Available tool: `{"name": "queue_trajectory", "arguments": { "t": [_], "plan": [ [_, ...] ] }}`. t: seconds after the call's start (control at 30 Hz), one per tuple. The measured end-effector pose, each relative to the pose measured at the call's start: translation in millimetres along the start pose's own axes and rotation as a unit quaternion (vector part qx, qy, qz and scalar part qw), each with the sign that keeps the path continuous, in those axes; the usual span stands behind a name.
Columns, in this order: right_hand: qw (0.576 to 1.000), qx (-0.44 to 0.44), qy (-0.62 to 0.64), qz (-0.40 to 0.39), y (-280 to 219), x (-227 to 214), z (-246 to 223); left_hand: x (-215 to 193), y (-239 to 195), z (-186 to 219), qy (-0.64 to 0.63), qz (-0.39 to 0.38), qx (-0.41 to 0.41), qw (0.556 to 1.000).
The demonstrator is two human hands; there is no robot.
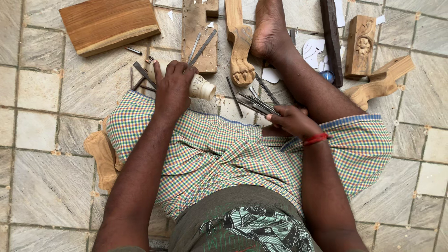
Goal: The person sits on the floor and carves a small wooden piece shaped like a foot using various chisels and a wooden mallet. They repeatedly strike the chisels to shape the wood and occasionally apply a liquid from a bottle to the carving.
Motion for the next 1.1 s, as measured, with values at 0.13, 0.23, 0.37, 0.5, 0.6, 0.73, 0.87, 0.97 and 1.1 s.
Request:
{"name": "queue_trajectory", "arguments": {
  "t": [0.13, 0.23, 0.37, 0.5, 0.6, 0.73, 0.87, 0.97, 1.1],
  "plan": [
    [0.99, -0.051, -0.127, 0.034, 25, 2, 1, 4, -1, -2, -0.003, 0.013, 0.005, 1.0],
    [0.971, -0.147, -0.159, 0.098, 34, 2, -8, 4, -3, -7, -0.009, 0.023, -0.007, 1.0],
    [0.957, -0.118, -0.185, 0.19, 40, -11, 1, 5, -6, -12, -0.016, 0.025, -0.019, 0.999],
    [0.934, -0.129, -0.13, 0.306, 29, -36, -3, 6, -3, -9, -0.021, 0.024, -0.018, 0.999],
    [0.913, -0.09, -0.154, 0.367, 23, -41, -7, 5, -3, -9, -0.027, 0.02, -0.015, 0.999],
    [0.897, -0.057, -0.173, 0.404, 18, -38, -9, 6, -5, -7, -0.033, 0.027, -0.01, 0.999],
    [0.896, -0.047, -0.184, 0.401, 18, -36, -9, 7, -5, -6, -0.03, 0.026, 0.001, 0.999],
    [0.893, -0.07, -0.176, 0.409, 15, -38, -11, 5, -5, -4, -0.019, 0.03, 0.008, 0.999],
    [0.896, -0.1, -0.117, 0.416, 9, -45, -3, 1, -7, 3, 0.01, 0.031, 0.027, 0.999]
  ]
}}
Point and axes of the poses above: each hand's wrist, its own y-axis towards the middle knuckle, its own x-axis out of the palm, z = x × y, the point moved 8 cm from there along y, towards the middle knuckle, and after that the axes turned 3 degrees about x, right-handed, at the moved point
